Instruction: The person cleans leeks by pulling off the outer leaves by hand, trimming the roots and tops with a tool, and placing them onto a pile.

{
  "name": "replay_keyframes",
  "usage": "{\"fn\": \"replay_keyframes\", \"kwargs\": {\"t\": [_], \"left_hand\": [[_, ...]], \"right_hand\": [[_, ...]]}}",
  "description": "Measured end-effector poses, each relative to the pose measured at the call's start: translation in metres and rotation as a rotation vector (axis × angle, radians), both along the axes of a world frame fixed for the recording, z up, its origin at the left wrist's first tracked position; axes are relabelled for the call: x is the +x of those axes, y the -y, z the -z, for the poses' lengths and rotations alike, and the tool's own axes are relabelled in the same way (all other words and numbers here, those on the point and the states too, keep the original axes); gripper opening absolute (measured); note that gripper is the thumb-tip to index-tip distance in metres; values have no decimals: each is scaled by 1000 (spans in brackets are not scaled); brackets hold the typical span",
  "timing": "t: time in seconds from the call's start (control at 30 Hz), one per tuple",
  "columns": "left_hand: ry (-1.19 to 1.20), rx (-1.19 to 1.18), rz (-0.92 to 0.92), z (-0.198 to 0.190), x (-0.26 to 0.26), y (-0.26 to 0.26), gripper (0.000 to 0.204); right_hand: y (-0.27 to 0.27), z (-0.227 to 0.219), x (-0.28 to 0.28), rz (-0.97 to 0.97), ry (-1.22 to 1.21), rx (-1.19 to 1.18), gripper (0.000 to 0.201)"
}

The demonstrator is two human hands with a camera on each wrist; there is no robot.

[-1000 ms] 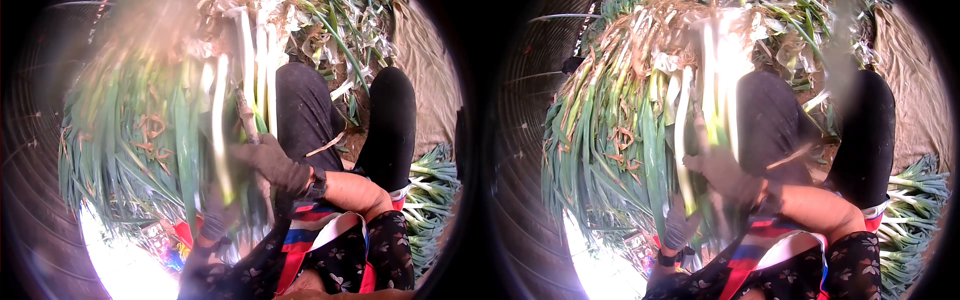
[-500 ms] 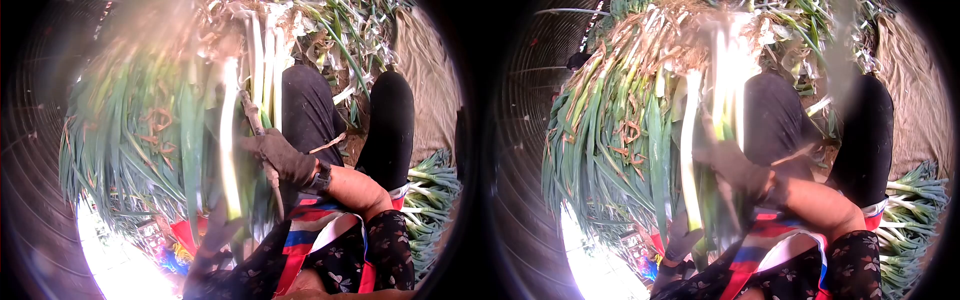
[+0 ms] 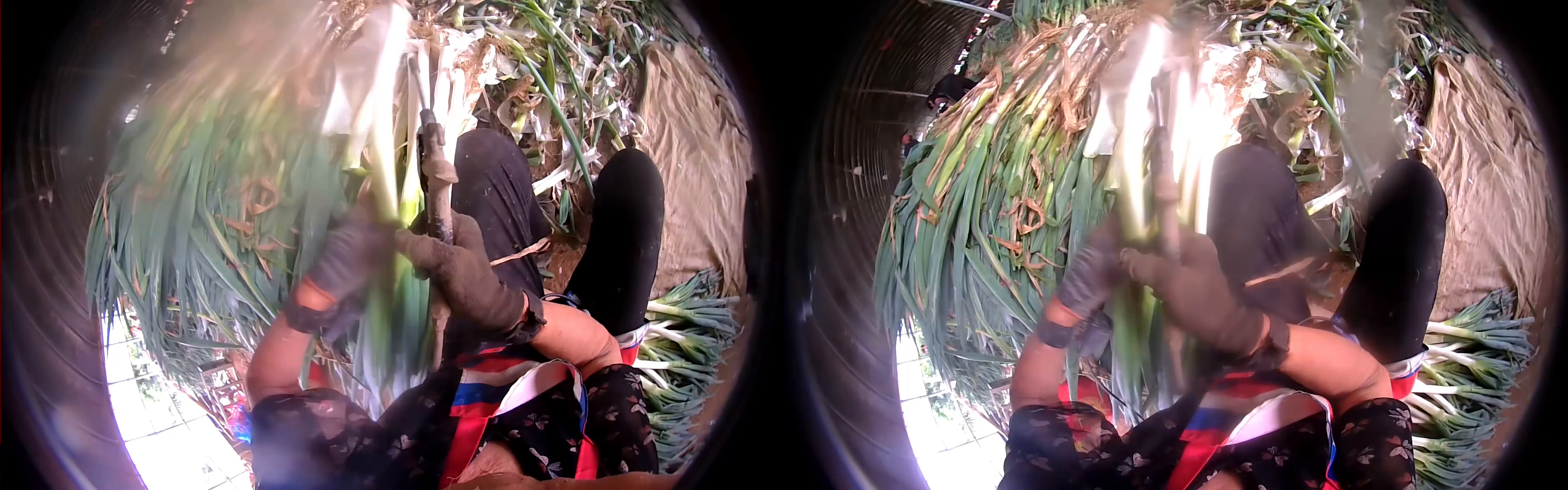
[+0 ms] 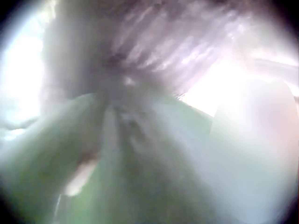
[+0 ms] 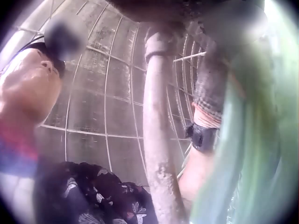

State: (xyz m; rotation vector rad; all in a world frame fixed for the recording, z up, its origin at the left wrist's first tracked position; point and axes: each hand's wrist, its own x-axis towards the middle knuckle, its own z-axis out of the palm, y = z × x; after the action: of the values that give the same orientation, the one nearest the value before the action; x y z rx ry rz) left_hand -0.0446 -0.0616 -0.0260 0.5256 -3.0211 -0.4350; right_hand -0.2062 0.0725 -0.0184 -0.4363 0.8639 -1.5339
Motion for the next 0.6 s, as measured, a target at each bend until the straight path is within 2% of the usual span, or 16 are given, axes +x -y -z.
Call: {"fn": "replay_keyframes", "kwargs": {"t": [0.07, 0.13, 0.2, 0.23, 0.3, 0.4, 0.47, 0.5, 0.57, 0.6], "left_hand": [[-217, 629, -251, 72, 36, -8, 21], [40, 353, -113, 3, -2, -34, 25], [183, 80, -191, -16, -8, -34, 40], [204, -62, -329, -20, -4, -20, 51], [198, -646, -530, -17, -4, 12, 80], [236, -490, -704, 44, 28, 76, 115], [252, -418, -760, 54, 17, 85, 113], [260, -383, -789, 59, 12, 91, 111], [258, -268, -787, 43, 2, 99, 101], [250, -330, -742, 46, 3, 104, 87]], "right_hand": [[3, 3, -2, -91, 45, 57, 22], [8, 9, -2, -197, 93, 152, 22], [12, 20, 5, -201, 7, 82, 22], [14, 22, 5, -226, -29, 124, 22], [16, 29, 9, -249, -49, 193, 22], [19, 46, 19, -198, 8, 237, 23], [18, 45, 26, -148, 68, 225, 24], [18, 45, 22, -183, 46, 239, 24], [17, 34, 12, -272, 9, 267, 29], [18, 40, 16, -265, 16, 257, 30]]}}
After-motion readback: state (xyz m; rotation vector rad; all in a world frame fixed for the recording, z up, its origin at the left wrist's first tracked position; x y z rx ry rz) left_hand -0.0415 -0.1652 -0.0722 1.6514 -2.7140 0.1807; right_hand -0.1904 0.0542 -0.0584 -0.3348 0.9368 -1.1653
